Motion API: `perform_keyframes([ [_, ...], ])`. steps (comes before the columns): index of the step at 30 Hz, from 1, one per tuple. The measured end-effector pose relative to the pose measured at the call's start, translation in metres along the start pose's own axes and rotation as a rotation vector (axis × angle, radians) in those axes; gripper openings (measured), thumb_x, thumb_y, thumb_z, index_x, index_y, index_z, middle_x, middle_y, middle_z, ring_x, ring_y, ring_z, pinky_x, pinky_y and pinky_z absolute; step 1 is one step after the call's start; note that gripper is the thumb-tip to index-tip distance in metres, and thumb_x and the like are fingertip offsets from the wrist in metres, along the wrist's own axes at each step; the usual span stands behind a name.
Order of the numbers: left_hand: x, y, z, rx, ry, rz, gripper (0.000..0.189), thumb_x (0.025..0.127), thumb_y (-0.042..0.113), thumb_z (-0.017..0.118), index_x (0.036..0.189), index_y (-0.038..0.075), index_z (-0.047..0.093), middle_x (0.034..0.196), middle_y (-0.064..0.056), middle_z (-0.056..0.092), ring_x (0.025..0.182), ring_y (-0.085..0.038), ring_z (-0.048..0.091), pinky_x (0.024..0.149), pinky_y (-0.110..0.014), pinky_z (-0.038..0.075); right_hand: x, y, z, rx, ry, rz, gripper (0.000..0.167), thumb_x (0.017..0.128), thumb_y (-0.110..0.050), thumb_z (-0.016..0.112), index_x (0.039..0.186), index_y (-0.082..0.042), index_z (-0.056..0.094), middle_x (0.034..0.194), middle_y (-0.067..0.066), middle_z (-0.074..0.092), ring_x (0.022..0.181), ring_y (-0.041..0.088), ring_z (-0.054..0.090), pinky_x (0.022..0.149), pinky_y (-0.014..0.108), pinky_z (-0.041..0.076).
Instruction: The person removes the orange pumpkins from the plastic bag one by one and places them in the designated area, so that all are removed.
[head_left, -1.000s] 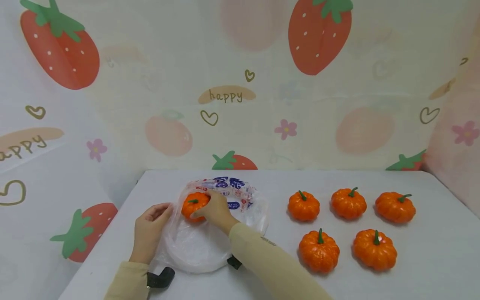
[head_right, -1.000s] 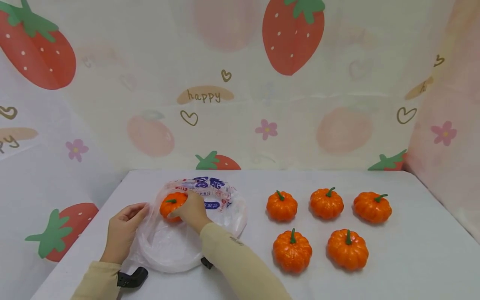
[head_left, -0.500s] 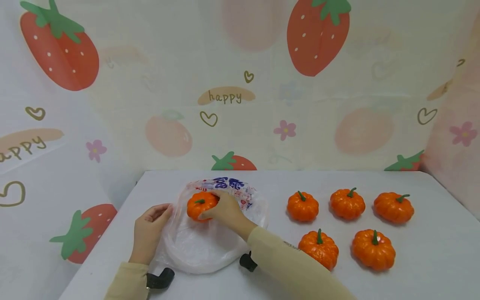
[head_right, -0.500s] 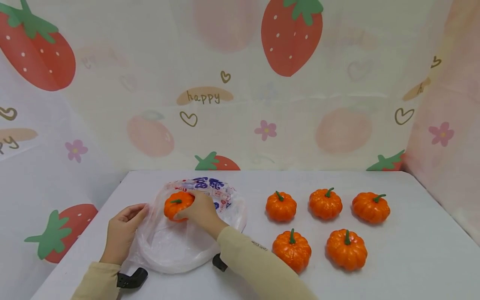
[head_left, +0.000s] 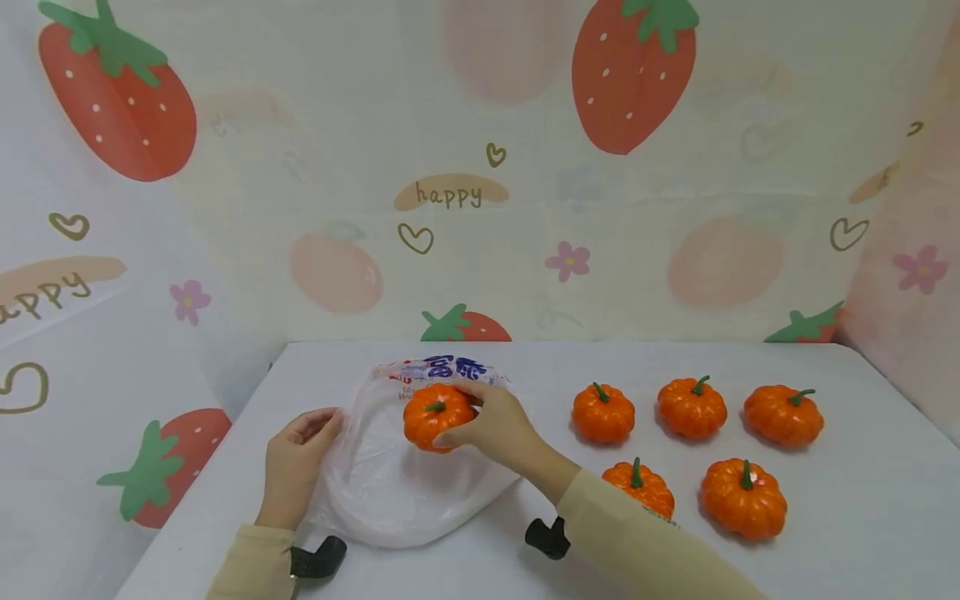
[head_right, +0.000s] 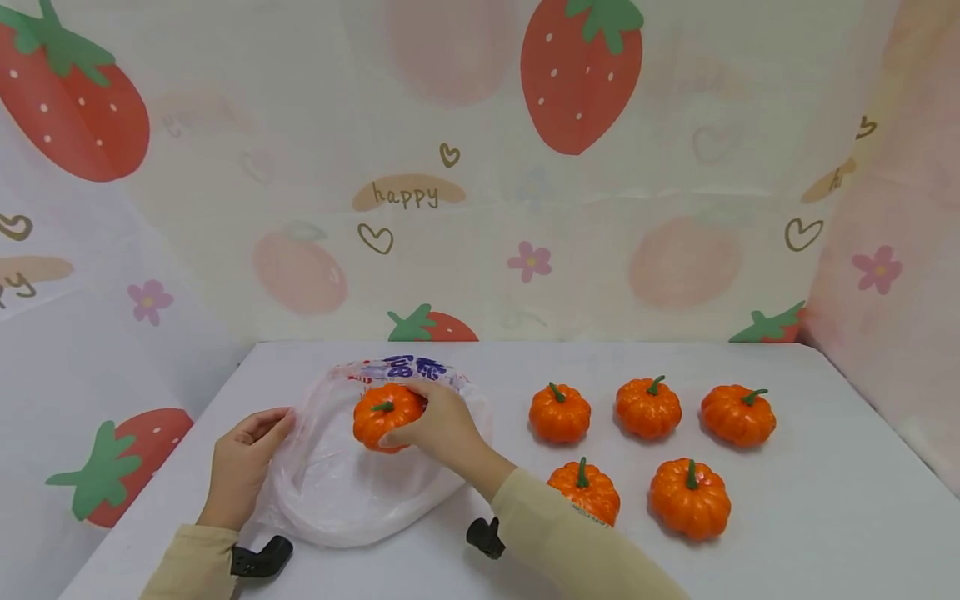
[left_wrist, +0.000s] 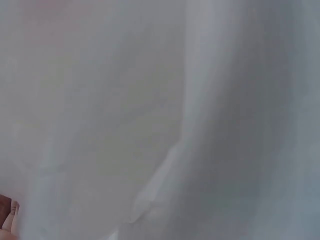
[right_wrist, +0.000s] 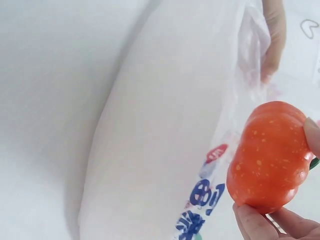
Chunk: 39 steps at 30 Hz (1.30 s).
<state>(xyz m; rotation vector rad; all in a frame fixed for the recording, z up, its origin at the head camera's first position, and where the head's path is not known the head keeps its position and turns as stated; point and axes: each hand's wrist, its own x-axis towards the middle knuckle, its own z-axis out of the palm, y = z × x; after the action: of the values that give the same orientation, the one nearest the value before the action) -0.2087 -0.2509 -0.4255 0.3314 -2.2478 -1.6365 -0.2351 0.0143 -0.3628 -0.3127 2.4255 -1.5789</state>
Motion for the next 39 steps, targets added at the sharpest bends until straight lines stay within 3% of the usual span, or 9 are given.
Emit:
perform_keyframes([
  [12, 0.001, -0.001, 0.0, -0.004, 0.001, 0.0, 0.037, 0.093, 0.029, 0.071, 0.119, 0.003, 0.069, 0.085, 0.031, 0.066, 0.087, 0.011, 0.062, 0.079, -0.006, 0.048, -0.028, 0.0, -0.033, -0.042, 0.038, 0.037, 0.075, 0.076, -0.021, 0.087, 0.143, -0.015, 0.055, 0.144, 0.011, 0.056, 0.131, 0.034, 0.054, 0.101, 0.044, 0.052],
  [21, 0.001, -0.001, 0.001, -0.006, -0.009, -0.002, 0.039, 0.092, 0.032, 0.071, 0.119, 0.003, 0.069, 0.087, 0.028, 0.067, 0.088, 0.01, 0.062, 0.079, -0.006, 0.048, -0.047, 0.002, -0.064, 0.045, 0.035, 0.035, 0.071, 0.078, -0.019, 0.086, 0.142, -0.014, 0.055, 0.145, 0.009, 0.055, 0.133, 0.037, 0.053, 0.1, 0.045, 0.053],
  [26, 0.0, 0.0, 0.0, 0.01, -0.006, 0.005, 0.04, 0.093, 0.034, 0.071, 0.119, 0.004, 0.069, 0.088, 0.027, 0.068, 0.088, 0.011, 0.062, 0.079, -0.006, 0.048, -0.058, 0.006, -0.082, 0.04, 0.05, 0.046, 0.072, 0.077, -0.022, 0.086, 0.142, -0.014, 0.055, 0.146, 0.011, 0.054, 0.132, 0.038, 0.054, 0.1, 0.045, 0.053],
  [39, -0.003, 0.001, 0.0, 0.044, -0.007, 0.003, 0.041, 0.093, 0.038, 0.069, 0.118, 0.005, 0.069, 0.093, 0.022, 0.07, 0.09, 0.01, 0.062, 0.08, -0.005, 0.047, -0.086, 0.021, -0.133, -0.119, 0.083, 0.102, 0.086, 0.077, -0.043, 0.084, 0.149, -0.018, 0.046, 0.151, 0.011, 0.049, 0.137, 0.036, 0.047, 0.106, 0.052, 0.048],
])
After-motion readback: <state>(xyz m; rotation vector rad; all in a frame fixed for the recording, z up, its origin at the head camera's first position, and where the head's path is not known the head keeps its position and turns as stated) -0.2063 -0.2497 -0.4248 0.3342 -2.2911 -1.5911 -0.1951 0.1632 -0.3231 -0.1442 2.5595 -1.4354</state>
